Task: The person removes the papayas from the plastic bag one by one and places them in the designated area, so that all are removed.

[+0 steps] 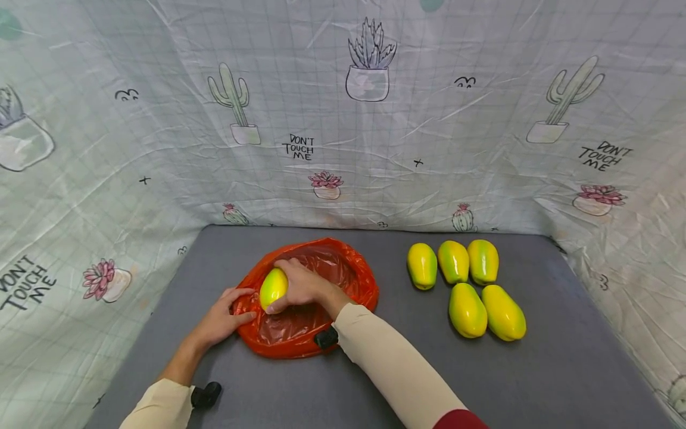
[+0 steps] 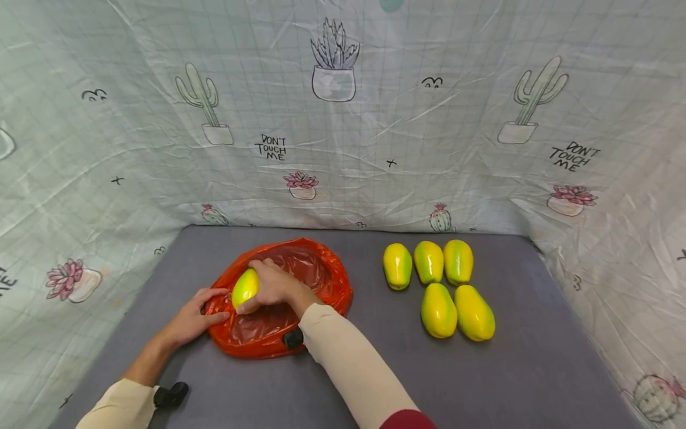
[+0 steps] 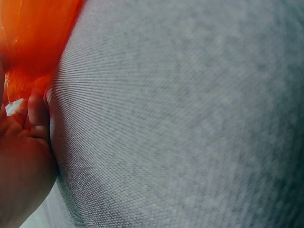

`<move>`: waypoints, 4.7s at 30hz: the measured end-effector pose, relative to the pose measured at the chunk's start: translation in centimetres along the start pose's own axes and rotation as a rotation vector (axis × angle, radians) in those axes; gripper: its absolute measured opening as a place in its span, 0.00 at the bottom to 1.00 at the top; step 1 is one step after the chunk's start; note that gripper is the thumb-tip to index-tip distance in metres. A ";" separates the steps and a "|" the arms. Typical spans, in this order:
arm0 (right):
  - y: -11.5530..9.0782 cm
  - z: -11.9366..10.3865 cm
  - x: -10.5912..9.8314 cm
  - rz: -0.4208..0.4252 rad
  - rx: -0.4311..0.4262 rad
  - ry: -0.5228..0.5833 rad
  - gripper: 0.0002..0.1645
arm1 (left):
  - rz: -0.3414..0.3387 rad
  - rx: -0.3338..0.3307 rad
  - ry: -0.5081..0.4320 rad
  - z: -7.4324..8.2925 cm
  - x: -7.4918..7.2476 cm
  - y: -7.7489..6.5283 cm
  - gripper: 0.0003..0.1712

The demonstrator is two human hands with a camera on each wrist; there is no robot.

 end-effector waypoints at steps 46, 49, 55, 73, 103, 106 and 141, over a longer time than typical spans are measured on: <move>-6.6 -1.9 -5.6 0.022 -0.247 0.027 0.63 | -0.018 -0.048 -0.022 0.4 0.1 -0.2 0.33; -7.0 -1.9 -5.8 0.020 -0.252 0.017 0.61 | -0.019 -0.058 -0.024 0.4 0.1 -0.3 0.33; -7.8 -1.7 -6.3 0.009 -0.258 0.028 0.62 | -0.017 -0.060 -0.006 0.1 0.2 -0.3 0.33; -9.8 -0.8 -7.8 0.014 -0.279 0.041 0.61 | 0.022 0.003 -0.012 0.1 -0.1 -0.3 0.32; -13.6 0.5 -9.9 0.044 -0.295 0.029 0.57 | 0.003 -0.024 -0.005 0.1 0.2 -0.3 0.33; -14.0 0.8 -10.0 0.041 -0.283 0.022 0.58 | 0.001 -0.025 -0.005 0.1 0.2 -0.4 0.34; -17.0 3.0 -11.4 0.048 -0.233 0.004 0.60 | -0.008 -0.038 0.002 0.1 0.2 -0.3 0.34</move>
Point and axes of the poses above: each hand's wrist, its own y-axis towards the middle knuckle, its own x-axis out of the palm, z = x × y, the point moved 4 cm from there along y, towards the middle knuckle, and after that the axes turned 4 degrees about z, right-handed, at the moved point
